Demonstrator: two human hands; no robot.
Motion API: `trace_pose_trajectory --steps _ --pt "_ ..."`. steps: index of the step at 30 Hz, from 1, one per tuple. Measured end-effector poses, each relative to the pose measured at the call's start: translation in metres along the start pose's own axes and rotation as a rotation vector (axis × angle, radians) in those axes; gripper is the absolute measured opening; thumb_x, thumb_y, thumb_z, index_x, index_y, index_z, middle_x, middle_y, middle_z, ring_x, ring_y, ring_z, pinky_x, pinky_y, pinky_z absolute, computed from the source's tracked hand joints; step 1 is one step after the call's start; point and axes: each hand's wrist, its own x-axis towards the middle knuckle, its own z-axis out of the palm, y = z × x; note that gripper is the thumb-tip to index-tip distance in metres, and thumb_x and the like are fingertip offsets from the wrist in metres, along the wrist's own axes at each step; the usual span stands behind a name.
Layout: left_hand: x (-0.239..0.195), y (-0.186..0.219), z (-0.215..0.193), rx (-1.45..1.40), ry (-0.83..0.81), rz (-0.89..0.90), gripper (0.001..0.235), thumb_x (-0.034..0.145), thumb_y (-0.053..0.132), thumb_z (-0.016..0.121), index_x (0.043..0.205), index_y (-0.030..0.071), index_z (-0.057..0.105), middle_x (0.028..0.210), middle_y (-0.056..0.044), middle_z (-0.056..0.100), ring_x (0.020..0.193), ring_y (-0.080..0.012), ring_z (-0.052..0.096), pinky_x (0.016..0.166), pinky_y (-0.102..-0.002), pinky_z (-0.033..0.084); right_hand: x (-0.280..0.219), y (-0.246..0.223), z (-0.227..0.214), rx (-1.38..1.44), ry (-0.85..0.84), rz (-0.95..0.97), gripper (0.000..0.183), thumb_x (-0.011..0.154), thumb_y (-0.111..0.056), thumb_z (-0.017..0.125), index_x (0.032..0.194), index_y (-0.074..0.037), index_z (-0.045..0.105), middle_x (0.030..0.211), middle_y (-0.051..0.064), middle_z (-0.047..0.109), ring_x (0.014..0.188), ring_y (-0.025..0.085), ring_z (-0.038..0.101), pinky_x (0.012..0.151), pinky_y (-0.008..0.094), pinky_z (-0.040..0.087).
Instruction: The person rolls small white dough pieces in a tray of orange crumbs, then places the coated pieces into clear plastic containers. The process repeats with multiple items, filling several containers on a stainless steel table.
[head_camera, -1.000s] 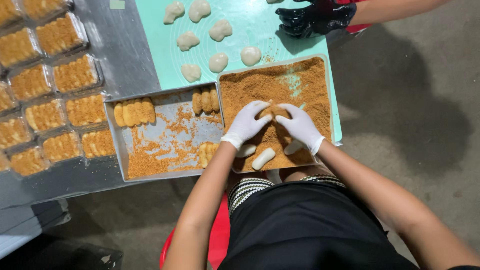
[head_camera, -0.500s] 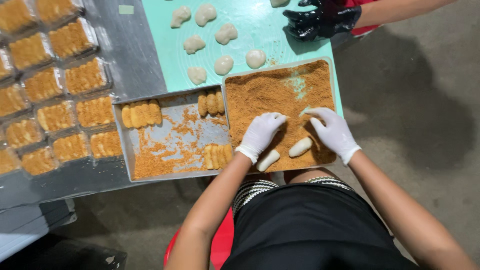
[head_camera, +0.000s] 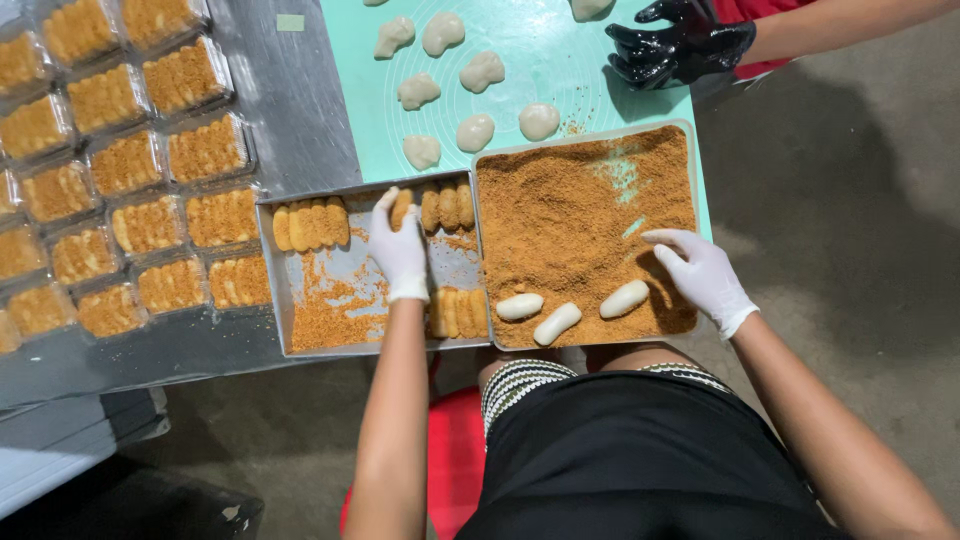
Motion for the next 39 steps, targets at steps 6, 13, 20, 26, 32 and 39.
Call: trace_pose_trajectory --steps 6,13,20,26,32,39 --pt "0.075 -0.101 0.034 0.047 0.046 0.349 0.04 0.101 0.015 0.063 0.135 -0.005 0.06 0.139 -0.02 0.063 0.131 -0.0316 0.059 0.112 -0.039 0.042 0.005 0.013 0.013 -0.034 -0.031 -0.011 0.033 0.097 -0.021 0.059 0.125 -0.009 0.071 0.124 0.012 0.073 0.116 0.025 0.068 0.1 0.035 0.051" --pt "0.095 -0.149 0.058 0.005 -0.014 0.45 0.046 0.11 0.025 0.044 0.142 -0.006 0.054 0.15 -0.023 0.056 0.143 -0.0344 0.05 0.121 -0.039 0.034 0.009 0.028 0.022 -0.053 -0.063 -0.014 0.032 0.097 -0.019 0.058 0.124 -0.008 0.071 0.124 0.013 0.073 0.116 0.027 0.068 0.101 0.036 0.05" --pt "0.067 -0.131 0.069 0.447 -0.067 0.394 0.064 0.106 0.032 0.049 0.157 -0.003 0.034 0.165 -0.025 0.025 0.153 -0.0426 0.022 0.127 -0.048 0.016 0.008 0.014 0.023 -0.072 -0.049 -0.067 0.033 0.097 -0.018 0.058 0.125 -0.008 0.071 0.125 0.014 0.071 0.118 0.029 0.066 0.102 0.037 0.05" --pt "0.045 -0.083 0.054 0.197 -0.138 0.243 0.078 0.107 0.04 0.049 0.162 0.0 0.011 0.169 -0.024 0.007 0.157 -0.0391 0.008 0.127 -0.049 0.009 -0.001 -0.015 0.016 -0.245 -0.4 -0.184 0.047 0.077 -0.02 0.074 0.123 -0.01 0.07 0.122 0.012 0.069 0.116 0.031 0.065 0.1 0.039 0.049" --pt "-0.031 -0.006 0.036 0.152 0.011 0.502 0.066 0.108 0.032 0.054 0.16 0.001 0.027 0.168 -0.025 0.019 0.158 -0.0397 0.018 0.128 -0.051 0.016 -0.002 -0.022 0.037 -0.478 -0.513 -0.254 0.045 0.08 -0.018 0.071 0.125 -0.014 0.068 0.12 0.011 0.069 0.114 0.03 0.065 0.102 0.039 0.051" --pt "-0.089 0.02 0.067 0.258 -0.562 0.689 0.03 0.101 0.021 0.057 0.128 0.01 0.066 0.134 -0.014 0.064 0.131 -0.0342 0.058 0.115 -0.043 0.042 0.046 -0.036 0.063 -0.121 -0.461 -0.288 0.046 0.094 -0.03 0.066 0.138 -0.016 0.064 0.118 0.016 0.069 0.109 0.034 0.066 0.097 0.044 0.051"
